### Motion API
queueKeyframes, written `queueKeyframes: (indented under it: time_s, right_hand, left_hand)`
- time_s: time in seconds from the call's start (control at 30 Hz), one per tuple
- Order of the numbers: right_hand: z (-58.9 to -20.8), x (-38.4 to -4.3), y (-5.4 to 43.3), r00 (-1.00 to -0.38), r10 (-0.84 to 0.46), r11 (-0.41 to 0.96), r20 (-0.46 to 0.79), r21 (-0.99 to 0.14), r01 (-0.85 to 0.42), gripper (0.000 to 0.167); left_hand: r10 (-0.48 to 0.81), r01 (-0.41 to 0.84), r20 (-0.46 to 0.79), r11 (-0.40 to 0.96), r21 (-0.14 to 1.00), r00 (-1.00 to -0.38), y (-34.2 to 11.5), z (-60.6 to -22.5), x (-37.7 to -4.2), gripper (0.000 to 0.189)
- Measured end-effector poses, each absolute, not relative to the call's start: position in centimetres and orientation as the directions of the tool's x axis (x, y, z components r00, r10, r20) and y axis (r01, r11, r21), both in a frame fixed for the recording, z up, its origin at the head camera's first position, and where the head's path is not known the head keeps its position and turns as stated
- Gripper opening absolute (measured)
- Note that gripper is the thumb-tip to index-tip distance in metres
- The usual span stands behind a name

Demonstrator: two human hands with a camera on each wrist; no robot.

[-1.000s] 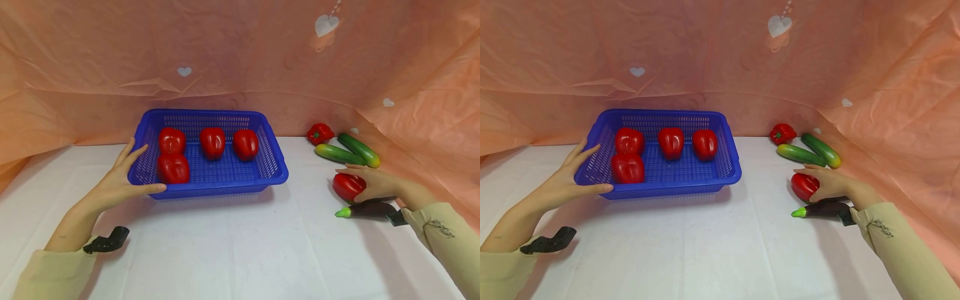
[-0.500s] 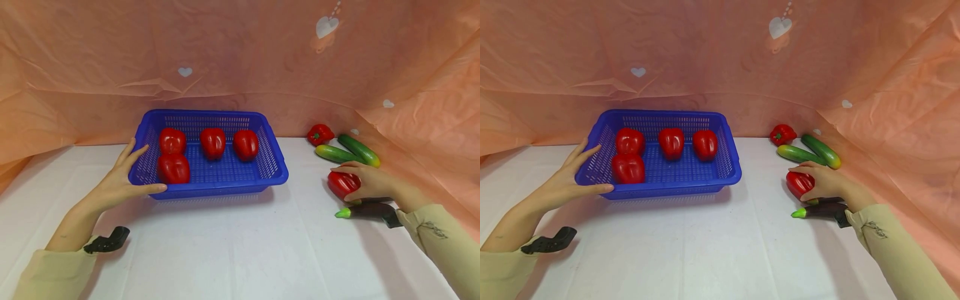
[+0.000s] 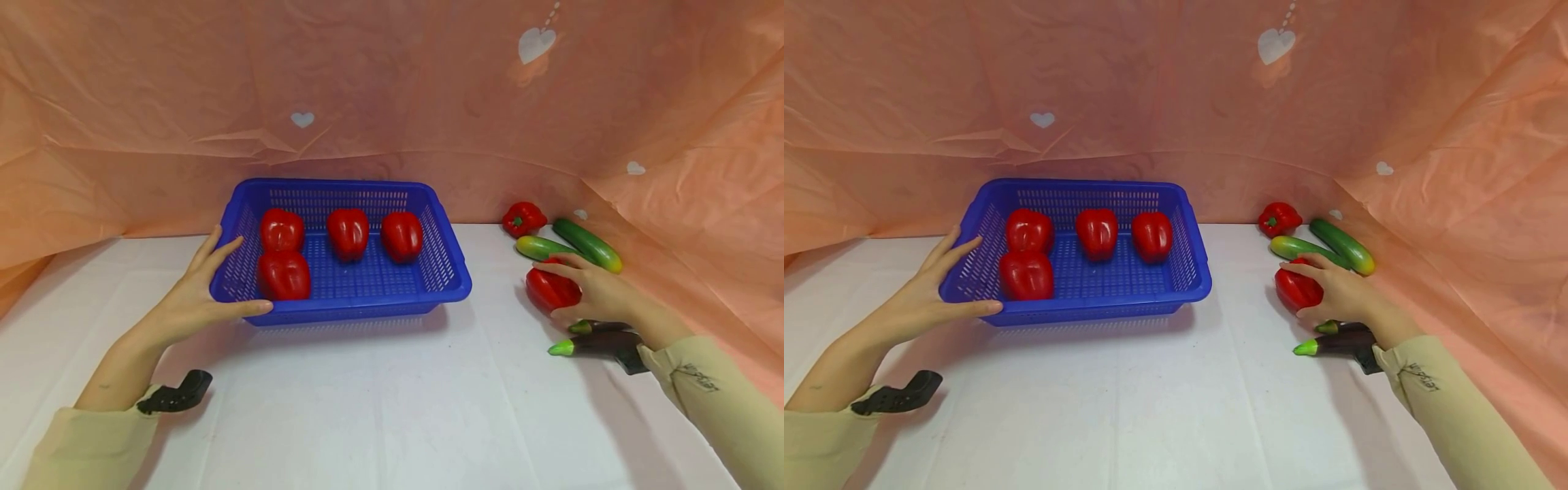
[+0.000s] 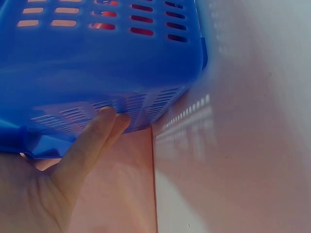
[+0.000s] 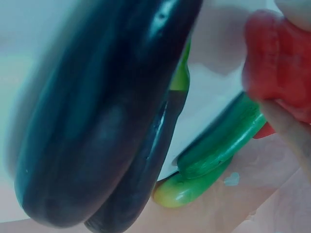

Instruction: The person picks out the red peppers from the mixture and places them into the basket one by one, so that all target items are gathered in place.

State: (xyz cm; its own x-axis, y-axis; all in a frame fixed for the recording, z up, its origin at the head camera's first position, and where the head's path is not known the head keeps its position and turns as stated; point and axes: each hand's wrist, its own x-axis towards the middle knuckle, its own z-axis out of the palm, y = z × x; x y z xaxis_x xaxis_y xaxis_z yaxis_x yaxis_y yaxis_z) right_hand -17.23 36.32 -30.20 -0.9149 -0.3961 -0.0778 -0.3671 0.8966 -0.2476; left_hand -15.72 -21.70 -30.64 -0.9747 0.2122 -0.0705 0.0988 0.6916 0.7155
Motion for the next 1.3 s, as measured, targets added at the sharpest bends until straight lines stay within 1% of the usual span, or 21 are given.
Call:
queueKeyframes:
  time_s: [0.23, 0.43, 0.6, 0.8, 1.03, 1.3]
  right_hand:
    - [-30.6, -17.3, 36.1, -0.880, -0.468, 0.856, 0.080, -0.204, -0.474, 0.082]
    - [-30.7, -17.5, 35.8, -0.853, -0.497, 0.830, 0.162, -0.198, -0.521, 0.083]
    - [-30.8, -17.7, 35.5, -0.840, -0.508, 0.816, 0.192, -0.207, -0.540, 0.083]
    - [-30.7, -17.9, 35.0, -0.815, -0.531, 0.797, 0.231, -0.190, -0.573, 0.083]
    - [-30.7, -18.1, 34.2, -0.816, -0.525, 0.797, 0.241, -0.198, -0.571, 0.085]
    - [-30.6, -18.3, 33.2, -0.793, -0.544, 0.768, 0.274, -0.218, -0.602, 0.087]
  left_hand:
    - [0.211, 0.099, -0.070, 0.693, 0.714, -0.975, -21.7, -30.7, -15.7, 0.112]
    - [0.209, 0.101, -0.063, 0.688, 0.718, -0.976, -21.7, -30.7, -15.6, 0.112]
    - [0.208, 0.101, -0.059, 0.682, 0.725, -0.976, -21.7, -30.6, -15.5, 0.112]
    - [0.207, 0.098, -0.063, 0.684, 0.723, -0.976, -21.8, -30.6, -15.5, 0.113]
    - [0.209, 0.104, -0.060, 0.689, 0.718, -0.976, -21.7, -30.7, -15.6, 0.112]
    - [0.210, 0.105, -0.057, 0.684, 0.722, -0.976, -21.7, -30.6, -15.5, 0.112]
